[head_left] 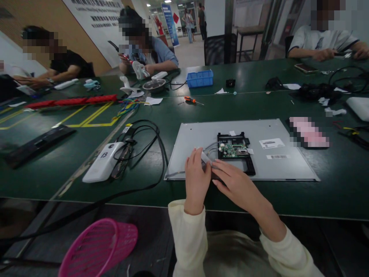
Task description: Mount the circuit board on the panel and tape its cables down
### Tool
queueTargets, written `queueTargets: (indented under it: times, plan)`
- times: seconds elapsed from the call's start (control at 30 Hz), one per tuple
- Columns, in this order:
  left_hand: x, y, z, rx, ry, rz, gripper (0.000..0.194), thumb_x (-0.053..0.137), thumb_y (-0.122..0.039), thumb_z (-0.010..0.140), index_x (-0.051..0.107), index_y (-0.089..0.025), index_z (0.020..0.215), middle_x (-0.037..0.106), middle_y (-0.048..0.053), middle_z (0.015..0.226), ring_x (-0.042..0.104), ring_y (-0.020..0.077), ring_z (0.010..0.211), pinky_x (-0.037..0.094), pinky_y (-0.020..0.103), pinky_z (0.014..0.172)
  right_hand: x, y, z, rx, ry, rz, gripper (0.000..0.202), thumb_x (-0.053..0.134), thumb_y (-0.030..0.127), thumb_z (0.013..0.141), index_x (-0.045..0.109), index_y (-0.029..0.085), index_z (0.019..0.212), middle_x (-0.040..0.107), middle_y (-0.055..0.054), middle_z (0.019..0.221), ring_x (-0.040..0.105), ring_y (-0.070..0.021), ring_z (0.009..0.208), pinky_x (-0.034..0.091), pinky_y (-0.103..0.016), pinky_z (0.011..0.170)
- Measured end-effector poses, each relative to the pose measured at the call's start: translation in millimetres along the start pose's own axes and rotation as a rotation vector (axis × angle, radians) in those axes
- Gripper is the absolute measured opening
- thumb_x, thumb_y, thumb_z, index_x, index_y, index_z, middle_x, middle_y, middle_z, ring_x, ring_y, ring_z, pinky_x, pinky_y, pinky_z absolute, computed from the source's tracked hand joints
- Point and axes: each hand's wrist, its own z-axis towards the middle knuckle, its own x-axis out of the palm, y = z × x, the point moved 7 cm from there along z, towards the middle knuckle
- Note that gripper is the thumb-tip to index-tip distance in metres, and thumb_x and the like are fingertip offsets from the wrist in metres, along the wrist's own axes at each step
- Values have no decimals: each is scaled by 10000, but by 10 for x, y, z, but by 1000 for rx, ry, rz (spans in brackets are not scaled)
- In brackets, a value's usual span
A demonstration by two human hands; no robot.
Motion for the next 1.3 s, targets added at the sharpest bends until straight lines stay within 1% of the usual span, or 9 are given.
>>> queueTargets:
  times: [0.2, 0.33, 0.47, 0.6, 0.77, 0.9, 1.03, 1.17, 1.3]
  plan:
    - [-86, -47, -20, 3, -35, -77, 330, 453, -171, 919, 506, -201, 1243, 547, 110, 1311, 446, 224, 1309, 376, 439, 1101, -61, 27, 3, -11, -83, -20, 319, 439, 152, 928, 612, 167, 1196, 628, -112, 1261, 516, -231, 1257, 405, -482, 1090]
    - [-155, -59, -66, 8, -64, -103, 272, 443, -183, 930, 551, -214, 1177, 574, 99, 1257, 507, 217, 1237, 411, 427, 1067, -101, 47, -11, -30, -159, 10, 317, 453, 118, 906, 625, 190, 1164, 664, -102, 1192, 552, -221, 1213, 421, -492, 1070]
    - [-195, -93, -95, 45, -76, -100, 233, 433, -181, 939, 573, -213, 1123, 614, 93, 1154, 562, 210, 1129, 439, 421, 1025, -108, 58, -14, -21, -204, 31, 306, 469, 85, 891, 624, 187, 1134, 691, -90, 1124, 602, -206, 1134, 457, -468, 1040]
    - [-170, -121, -87, 81, -41, -47, 232, 444, -150, 932, 574, -217, 1112, 642, 69, 1106, 574, 200, 1088, 392, 447, 1055, -75, 65, -4, -8, -204, 58, 297, 476, 79, 881, 630, 189, 1111, 699, -88, 1088, 627, -207, 1084, 489, -457, 1010]
    - [-118, -78, -63, 42, 27, 6, 239, 443, -149, 928, 575, -221, 1113, 648, 69, 1119, 576, 209, 1097, 353, 484, 1072, -84, 19, -6, 53, -221, 88, 302, 465, 89, 882, 640, 207, 1099, 707, -82, 1041, 648, -215, 1032, 531, -453, 951]
    - [-123, -53, -61, 24, 28, 21, 233, 458, -151, 917, 580, -221, 1103, 648, 75, 1122, 581, 217, 1095, 354, 497, 1065, -100, -18, -20, 100, -241, 106, 284, 476, 91, 879, 644, 208, 1076, 707, -82, 1025, 649, -220, 1022, 551, -440, 914]
    - [-121, -53, -69, 21, 34, 51, 215, 487, -163, 910, 586, -216, 1094, 649, 79, 1113, 583, 222, 1097, 348, 496, 1065, -75, -11, -15, 103, -235, 120, 279, 478, 88, 875, 645, 208, 1064, 705, -81, 1014, 649, -222, 1013, 549, -445, 913]
    - [-105, -89, -76, 52, 53, 76, 207, 521, -167, 898, 592, -213, 1088, 651, 83, 1116, 580, 230, 1096, 344, 503, 1059, -60, -16, -2, 109, -235, 121, 271, 472, 94, 877, 649, 209, 1047, 707, -82, 996, 655, -221, 990, 557, -443, 891]
    - [-83, -112, -82, 65, 88, 80, 237, 536, -141, 881, 594, -220, 1097, 652, 83, 1132, 572, 240, 1110, 326, 517, 1065, -89, -18, 12, 121, -268, 105, 268, 473, 99, 881, 652, 214, 1046, 708, -86, 1001, 657, -220, 979, 562, -441, 876]
